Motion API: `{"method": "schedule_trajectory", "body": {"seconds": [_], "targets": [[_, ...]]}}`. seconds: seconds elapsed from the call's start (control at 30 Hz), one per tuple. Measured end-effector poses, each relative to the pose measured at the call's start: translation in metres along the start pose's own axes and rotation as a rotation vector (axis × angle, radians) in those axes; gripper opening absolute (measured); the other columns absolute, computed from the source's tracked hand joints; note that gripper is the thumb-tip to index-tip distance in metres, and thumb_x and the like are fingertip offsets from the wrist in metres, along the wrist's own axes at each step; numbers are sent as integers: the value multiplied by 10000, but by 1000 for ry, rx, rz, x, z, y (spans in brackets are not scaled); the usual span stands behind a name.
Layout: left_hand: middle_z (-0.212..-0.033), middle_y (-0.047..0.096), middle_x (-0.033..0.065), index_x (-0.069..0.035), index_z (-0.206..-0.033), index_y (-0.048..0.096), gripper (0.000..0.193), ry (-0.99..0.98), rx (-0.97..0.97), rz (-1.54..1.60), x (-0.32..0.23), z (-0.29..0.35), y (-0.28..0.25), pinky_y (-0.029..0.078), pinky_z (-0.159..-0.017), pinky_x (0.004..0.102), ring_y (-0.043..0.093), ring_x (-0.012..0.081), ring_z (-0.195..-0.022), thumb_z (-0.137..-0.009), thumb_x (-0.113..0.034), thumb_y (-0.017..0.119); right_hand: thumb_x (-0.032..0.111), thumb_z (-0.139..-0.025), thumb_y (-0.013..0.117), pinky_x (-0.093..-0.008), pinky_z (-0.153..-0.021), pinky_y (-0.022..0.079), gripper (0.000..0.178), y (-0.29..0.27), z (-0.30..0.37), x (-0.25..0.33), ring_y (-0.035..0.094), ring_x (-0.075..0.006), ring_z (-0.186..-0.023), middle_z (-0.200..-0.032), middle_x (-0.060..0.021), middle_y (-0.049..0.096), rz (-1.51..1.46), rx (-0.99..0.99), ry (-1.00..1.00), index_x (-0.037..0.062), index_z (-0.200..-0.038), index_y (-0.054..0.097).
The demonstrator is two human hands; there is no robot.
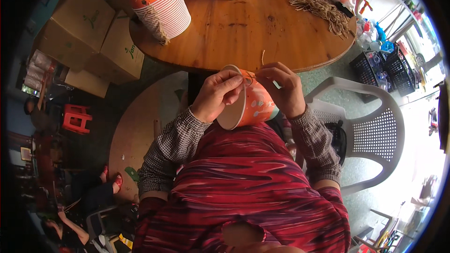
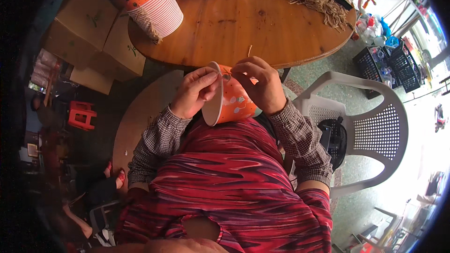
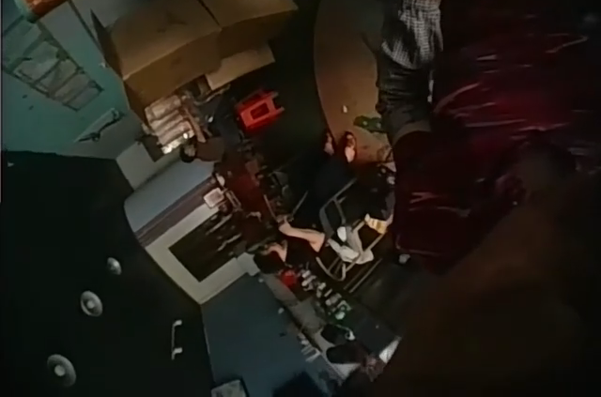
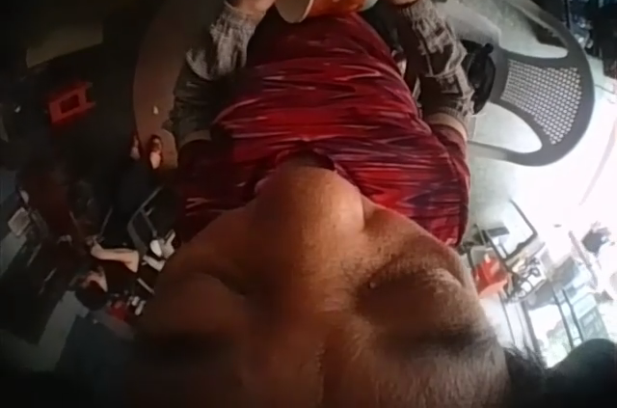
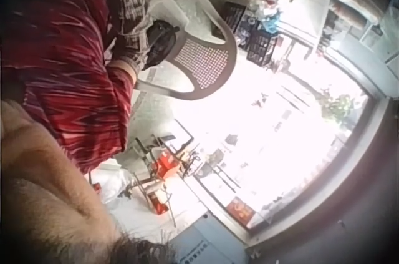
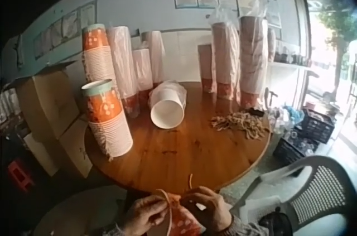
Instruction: Attaching string handles to decorative paper buckets.
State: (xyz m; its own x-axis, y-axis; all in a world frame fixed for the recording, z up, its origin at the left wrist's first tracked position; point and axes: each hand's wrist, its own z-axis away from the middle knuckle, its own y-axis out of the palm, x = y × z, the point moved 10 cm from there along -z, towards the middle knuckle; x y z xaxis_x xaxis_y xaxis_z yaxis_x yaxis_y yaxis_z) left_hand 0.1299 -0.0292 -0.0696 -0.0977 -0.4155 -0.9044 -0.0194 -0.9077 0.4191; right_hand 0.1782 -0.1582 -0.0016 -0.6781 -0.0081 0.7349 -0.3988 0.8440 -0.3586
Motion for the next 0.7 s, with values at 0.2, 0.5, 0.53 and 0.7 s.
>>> {"method": "schedule_trajectory", "body": {"seconds": [0.2,0.5,0.53,0.7], "targets": [[-700,533,-15,-29,-954,642,155,-64,-13,283,11,1,10,322,-504,177,441,55,-563,-930,-160,562,-11,-731,709,-298,-687,492,179,11,1,30,600,-217,-807,-890,-84,593,110,69,-154,36,-900,673],[-717,520,-6,-27,-1006,618,155,-19,-26,88,12,2,12,360,-537,196,453,75,-604,-933,-137,539,35,-772,708,-295,-756,474,129,12,-5,5,583,-183,-849,-873,-69,586,-104,-2,-48,49,-897,682],[-711,520,-9,-26,-1001,620,153,30,-48,-8,7,3,12,361,-537,196,451,71,-601,-930,-141,547,55,-798,701,-285,-736,480,116,13,-4,-2,587,-168,-834,-866,-68,588,-136,8,-4,47,-912,680],[-684,550,-17,1,-932,634,144,99,-93,-177,-2,5,11,380,-537,180,473,43,-566,-916,-129,576,91,-862,656,-232,-684,488,114,25,7,-36,598,-99,-774,-857,-43,639,-502,57,328,11,-943,666]]}}
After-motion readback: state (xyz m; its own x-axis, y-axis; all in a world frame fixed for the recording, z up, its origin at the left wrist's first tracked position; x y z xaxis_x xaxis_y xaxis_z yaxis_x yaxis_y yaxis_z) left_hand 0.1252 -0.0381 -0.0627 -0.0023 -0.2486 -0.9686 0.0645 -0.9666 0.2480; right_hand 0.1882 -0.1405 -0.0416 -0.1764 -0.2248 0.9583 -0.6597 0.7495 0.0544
